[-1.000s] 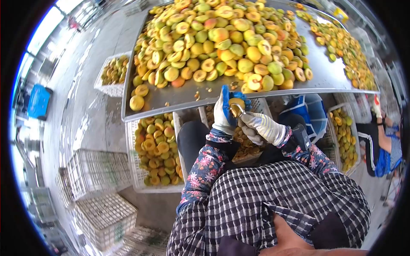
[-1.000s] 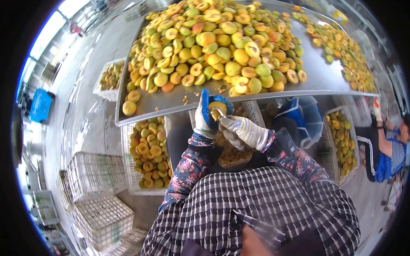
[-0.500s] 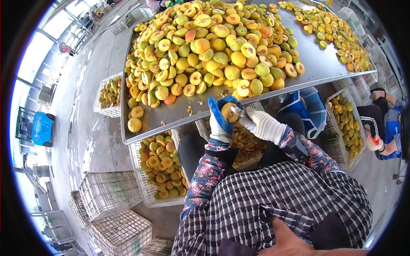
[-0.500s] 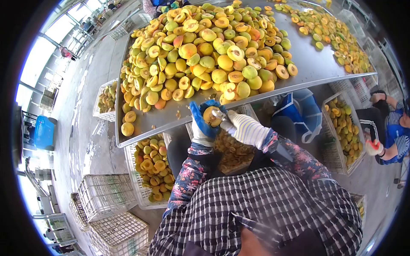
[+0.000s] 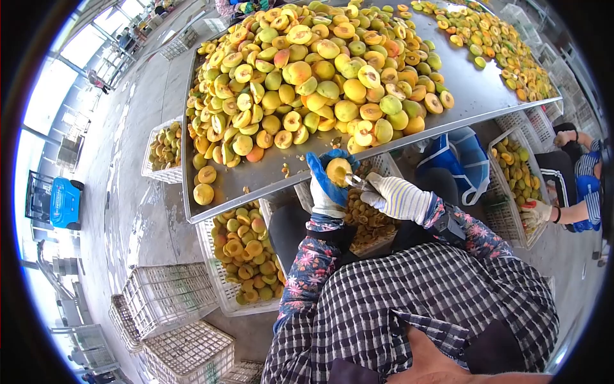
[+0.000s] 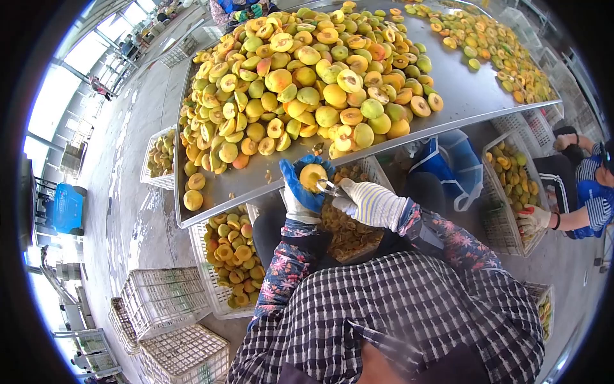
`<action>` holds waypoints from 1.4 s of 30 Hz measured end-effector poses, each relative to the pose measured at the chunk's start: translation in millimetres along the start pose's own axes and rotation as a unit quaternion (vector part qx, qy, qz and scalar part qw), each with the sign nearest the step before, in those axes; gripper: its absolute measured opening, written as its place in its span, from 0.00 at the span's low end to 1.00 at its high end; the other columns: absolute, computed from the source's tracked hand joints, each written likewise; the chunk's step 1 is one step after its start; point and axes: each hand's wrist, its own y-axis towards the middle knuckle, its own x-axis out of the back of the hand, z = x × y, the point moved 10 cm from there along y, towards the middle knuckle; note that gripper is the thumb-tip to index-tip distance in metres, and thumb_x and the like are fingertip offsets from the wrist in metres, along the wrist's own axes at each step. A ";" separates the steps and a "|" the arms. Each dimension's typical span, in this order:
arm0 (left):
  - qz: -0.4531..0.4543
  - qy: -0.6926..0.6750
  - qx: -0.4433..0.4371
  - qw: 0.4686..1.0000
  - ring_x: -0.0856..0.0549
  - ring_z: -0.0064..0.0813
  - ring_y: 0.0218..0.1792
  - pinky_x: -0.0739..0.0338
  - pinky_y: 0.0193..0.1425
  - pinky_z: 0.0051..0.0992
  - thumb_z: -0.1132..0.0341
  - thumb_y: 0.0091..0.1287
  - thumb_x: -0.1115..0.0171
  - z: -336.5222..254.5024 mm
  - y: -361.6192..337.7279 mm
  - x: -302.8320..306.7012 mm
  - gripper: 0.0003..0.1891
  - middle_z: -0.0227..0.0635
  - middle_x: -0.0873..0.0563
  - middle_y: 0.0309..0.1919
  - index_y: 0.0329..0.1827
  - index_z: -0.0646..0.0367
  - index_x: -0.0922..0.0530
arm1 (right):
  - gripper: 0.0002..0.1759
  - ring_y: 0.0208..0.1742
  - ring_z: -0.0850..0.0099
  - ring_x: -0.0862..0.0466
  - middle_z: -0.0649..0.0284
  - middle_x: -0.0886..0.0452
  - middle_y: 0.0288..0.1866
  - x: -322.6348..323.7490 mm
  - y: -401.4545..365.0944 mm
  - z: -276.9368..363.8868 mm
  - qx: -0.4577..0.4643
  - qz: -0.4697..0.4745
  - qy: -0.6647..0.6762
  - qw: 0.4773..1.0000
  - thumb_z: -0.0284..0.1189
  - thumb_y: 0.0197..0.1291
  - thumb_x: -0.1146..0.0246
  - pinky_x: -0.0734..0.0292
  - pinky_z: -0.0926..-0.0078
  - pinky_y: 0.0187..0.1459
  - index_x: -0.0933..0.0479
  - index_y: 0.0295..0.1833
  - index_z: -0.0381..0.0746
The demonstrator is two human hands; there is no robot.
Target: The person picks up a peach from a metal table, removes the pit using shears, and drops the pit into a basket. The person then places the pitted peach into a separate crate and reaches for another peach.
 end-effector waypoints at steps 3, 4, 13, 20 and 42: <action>0.001 0.043 -0.032 0.999 0.15 0.39 0.43 0.17 0.52 0.40 0.45 0.75 0.50 -29.1 -7.0 9.5 0.25 0.42 0.16 0.41 0.47 0.62 0.22 | 0.17 0.37 0.46 0.17 0.46 0.19 0.32 -11.1 0.9 -12.1 0.048 -0.038 0.010 0.998 0.38 0.66 0.37 0.24 0.56 0.38 0.27 0.45 0.34; 0.000 0.068 -0.060 0.996 0.15 0.36 0.42 0.18 0.50 0.35 0.48 0.76 0.50 -54.7 -11.8 17.4 0.22 0.40 0.15 0.40 0.47 0.61 0.21 | 0.16 0.37 0.47 0.17 0.47 0.19 0.33 -14.9 -0.5 -25.0 0.012 -0.007 0.008 1.000 0.37 0.66 0.37 0.24 0.57 0.38 0.28 0.45 0.34; -0.245 0.725 -0.224 0.603 0.15 0.41 0.47 0.23 0.54 0.32 0.54 0.69 0.40 -259.8 -75.0 110.4 0.20 0.46 0.14 0.46 0.53 0.63 0.19 | 0.17 0.40 0.45 0.18 0.44 0.18 0.37 -10.8 -20.1 -58.1 -0.029 0.001 0.014 0.999 0.36 0.67 0.37 0.24 0.61 0.42 0.25 0.50 0.31; -0.095 0.826 -0.089 0.549 0.17 0.49 0.53 0.24 0.57 0.39 0.49 0.68 0.42 -182.0 64.7 32.6 0.24 0.52 0.15 0.49 0.55 0.61 0.19 | 0.21 0.38 0.42 0.18 0.42 0.19 0.35 -22.6 -8.3 -36.6 -0.031 0.053 0.005 0.998 0.43 0.68 0.40 0.25 0.53 0.39 0.30 0.48 0.33; 0.022 -0.113 -0.109 0.987 0.15 0.41 0.48 0.17 0.56 0.41 0.58 0.69 0.36 -97.4 4.9 -17.1 0.16 0.41 0.15 0.44 0.53 0.58 0.22 | 0.20 0.41 0.44 0.19 0.44 0.20 0.37 1.8 17.2 21.9 0.056 0.007 0.141 0.988 0.42 0.71 0.44 0.26 0.57 0.43 0.30 0.54 0.34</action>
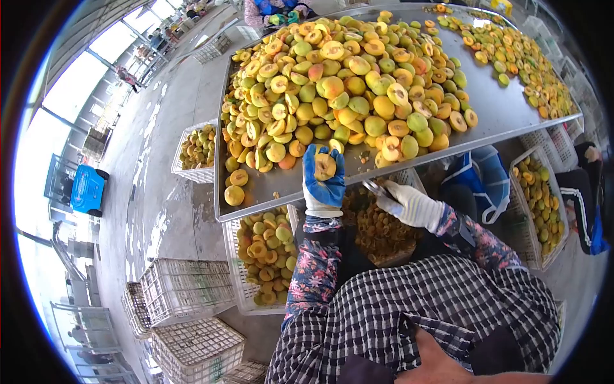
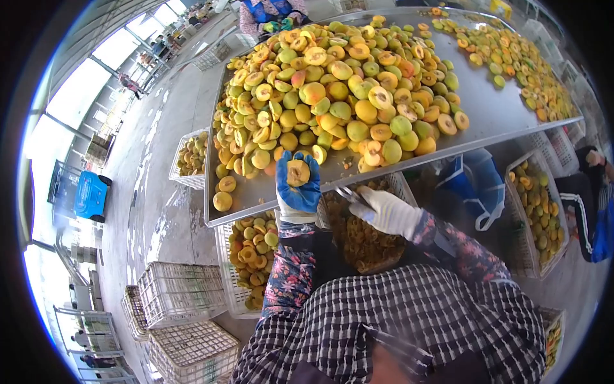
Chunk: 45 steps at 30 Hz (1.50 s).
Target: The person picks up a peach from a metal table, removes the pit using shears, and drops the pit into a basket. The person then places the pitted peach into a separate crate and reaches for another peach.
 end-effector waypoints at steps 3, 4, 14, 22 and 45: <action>0.004 0.031 0.021 0.999 0.16 0.44 0.45 0.17 0.51 0.41 0.41 0.70 0.43 17.3 -13.2 0.5 0.25 0.38 0.15 0.43 0.50 0.57 0.21 | 0.19 0.44 0.44 0.18 0.44 0.19 0.39 1.8 18.1 24.9 0.061 -0.053 -0.029 0.996 0.39 0.69 0.41 0.24 0.54 0.43 0.31 0.51 0.34; 0.011 0.042 0.023 0.999 0.16 0.45 0.45 0.17 0.51 0.41 0.39 0.70 0.44 20.7 -17.8 -3.7 0.27 0.38 0.15 0.43 0.50 0.56 0.21 | 0.19 0.43 0.44 0.18 0.44 0.19 0.38 -0.8 21.9 25.2 0.074 -0.063 -0.036 0.995 0.39 0.68 0.40 0.24 0.54 0.43 0.31 0.51 0.33; 0.027 0.245 -0.053 0.968 0.17 0.39 0.43 0.20 0.55 0.38 0.38 0.74 0.53 29.3 -40.6 -12.6 0.29 0.40 0.17 0.41 0.50 0.58 0.25 | 0.17 0.33 0.47 0.16 0.47 0.17 0.33 -18.1 26.6 14.6 0.028 -0.091 -0.166 0.981 0.31 0.66 0.39 0.21 0.56 0.32 0.31 0.53 0.32; 0.029 0.421 -0.004 0.906 0.16 0.32 0.37 0.19 0.50 0.31 0.41 0.75 0.53 28.2 -41.1 -2.2 0.28 0.40 0.16 0.34 0.44 0.62 0.22 | 0.19 0.43 0.56 0.16 0.49 0.18 0.39 -39.4 20.7 -18.5 0.014 0.001 0.066 0.998 0.35 0.69 0.41 0.21 0.61 0.44 0.30 0.58 0.32; -0.013 0.291 0.070 0.954 0.15 0.42 0.30 0.15 0.38 0.43 0.44 0.73 0.44 51.3 -40.6 -2.0 0.23 0.38 0.20 0.28 0.36 0.59 0.25 | 0.22 0.14 0.80 0.35 0.74 0.36 0.19 -67.4 -23.0 -1.3 -0.259 0.164 0.530 0.790 0.52 0.72 0.47 0.41 0.80 0.16 0.28 0.43 0.43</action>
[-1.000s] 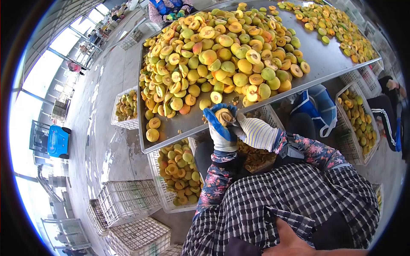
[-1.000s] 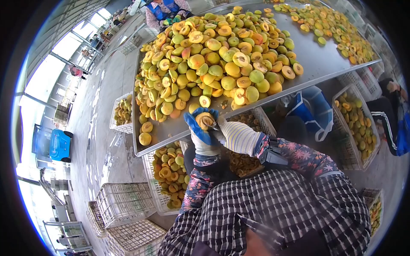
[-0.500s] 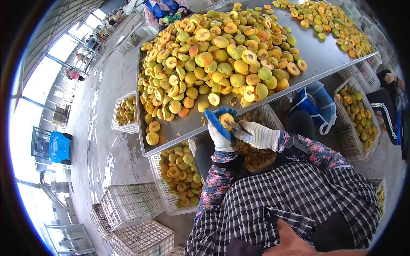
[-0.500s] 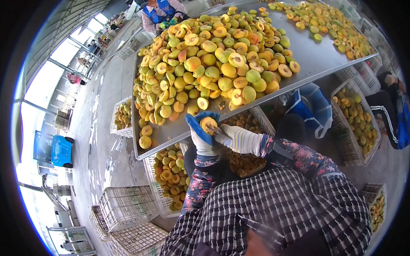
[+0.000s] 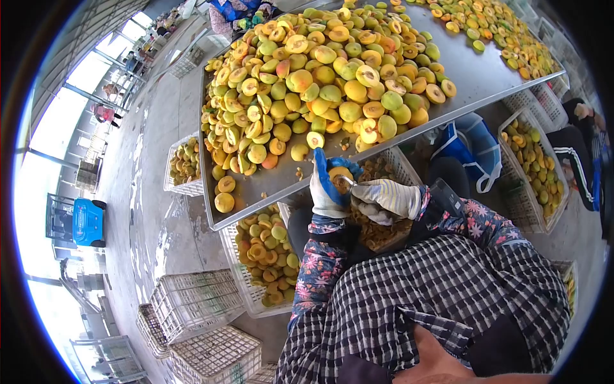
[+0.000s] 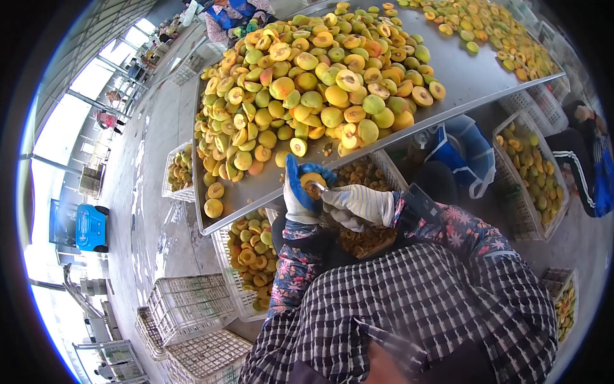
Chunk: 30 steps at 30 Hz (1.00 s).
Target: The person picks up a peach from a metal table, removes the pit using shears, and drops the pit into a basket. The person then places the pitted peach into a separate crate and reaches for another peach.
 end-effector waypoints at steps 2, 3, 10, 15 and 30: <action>-0.019 -0.053 0.054 0.997 0.15 0.42 0.30 0.15 0.37 0.43 0.44 0.72 0.43 11.1 2.7 1.3 0.23 0.37 0.20 0.27 0.34 0.58 0.25 | 0.22 0.14 0.81 0.37 0.75 0.38 0.18 -0.7 0.3 -3.8 -0.017 0.019 0.055 0.998 0.52 0.73 0.48 0.43 0.81 0.16 0.28 0.43 0.43; -0.021 -0.052 0.052 0.997 0.15 0.41 0.30 0.15 0.37 0.43 0.44 0.72 0.43 11.8 3.1 0.4 0.23 0.37 0.20 0.27 0.33 0.58 0.25 | 0.22 0.14 0.81 0.37 0.75 0.38 0.18 -0.3 1.6 -4.6 -0.010 0.026 0.070 0.997 0.52 0.73 0.48 0.43 0.81 0.16 0.28 0.43 0.43; 0.029 -0.049 0.091 0.994 0.14 0.39 0.28 0.14 0.34 0.39 0.46 0.72 0.42 28.8 10.5 -8.2 0.25 0.40 0.18 0.26 0.35 0.64 0.24 | 0.22 0.13 0.84 0.39 0.75 0.39 0.18 7.2 -1.2 -11.0 -0.009 0.009 0.093 0.996 0.51 0.73 0.49 0.47 0.84 0.14 0.29 0.44 0.42; 0.045 0.125 -0.038 0.990 0.14 0.36 0.24 0.16 0.30 0.32 0.47 0.73 0.43 7.7 10.3 -21.3 0.27 0.43 0.15 0.25 0.32 0.68 0.21 | 0.21 0.10 0.83 0.41 0.75 0.40 0.15 13.7 -3.0 -16.3 -0.036 0.032 0.185 0.982 0.52 0.72 0.48 0.50 0.82 0.12 0.26 0.44 0.44; -0.123 0.318 -0.163 0.926 0.14 0.38 0.32 0.20 0.39 0.33 0.52 0.71 0.40 -72.4 -13.1 102.0 0.21 0.39 0.13 0.30 0.42 0.66 0.17 | 0.25 0.43 0.44 0.18 0.42 0.18 0.38 97.7 -57.8 -5.1 0.043 -0.200 -0.635 0.745 0.47 0.69 0.43 0.24 0.55 0.48 0.28 0.52 0.32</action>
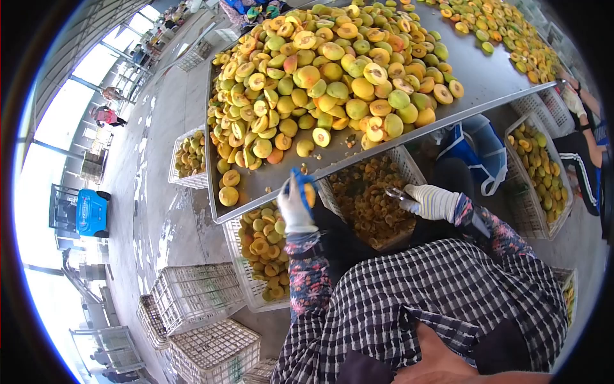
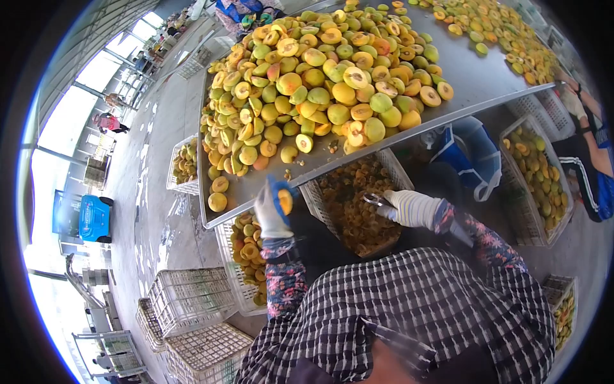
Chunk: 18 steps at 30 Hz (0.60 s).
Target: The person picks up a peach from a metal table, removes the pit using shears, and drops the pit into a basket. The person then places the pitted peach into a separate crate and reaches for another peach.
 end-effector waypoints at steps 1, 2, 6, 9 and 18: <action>-0.029 -0.011 0.090 0.995 0.13 0.40 0.35 0.20 0.41 0.34 0.51 0.70 0.39 16.5 6.1 26.2 0.22 0.40 0.12 0.32 0.46 0.66 0.17 | 0.25 0.44 0.44 0.18 0.42 0.18 0.38 2.3 -0.1 2.2 -0.007 0.007 -0.007 1.000 0.46 0.69 0.43 0.24 0.54 0.47 0.28 0.52 0.32; -0.037 0.195 0.040 0.979 0.13 0.41 0.33 0.20 0.40 0.32 0.51 0.70 0.39 -12.6 7.8 43.8 0.21 0.40 0.12 0.32 0.46 0.64 0.16 | 0.25 0.44 0.43 0.18 0.42 0.18 0.38 2.4 -0.9 3.1 -0.015 0.014 -0.013 1.000 0.46 0.69 0.43 0.24 0.54 0.47 0.28 0.52 0.32; -0.031 0.475 -0.038 0.879 0.15 0.46 0.48 0.22 0.55 0.36 0.49 0.65 0.37 -21.8 42.4 82.9 0.24 0.46 0.13 0.45 0.54 0.60 0.18 | 0.24 0.44 0.43 0.18 0.41 0.18 0.38 -5.6 4.0 5.3 0.002 0.021 -0.010 1.000 0.46 0.69 0.43 0.24 0.53 0.46 0.27 0.51 0.33; 0.024 0.449 -0.079 0.890 0.18 0.45 0.56 0.25 0.62 0.37 0.51 0.65 0.37 -22.2 75.2 42.0 0.25 0.48 0.16 0.53 0.58 0.61 0.20 | 0.25 0.45 0.42 0.18 0.40 0.18 0.39 -7.9 9.3 14.4 0.004 0.038 -0.017 0.999 0.46 0.69 0.44 0.24 0.53 0.47 0.27 0.52 0.33; 0.235 0.633 -0.034 0.737 0.23 0.53 0.62 0.27 0.66 0.42 0.57 0.59 0.31 68.9 132.2 -93.6 0.34 0.53 0.31 0.69 0.70 0.46 0.30 | 0.27 0.46 0.42 0.18 0.40 0.18 0.41 -10.7 8.8 22.8 0.006 0.056 -0.023 0.998 0.47 0.69 0.45 0.24 0.54 0.49 0.29 0.58 0.34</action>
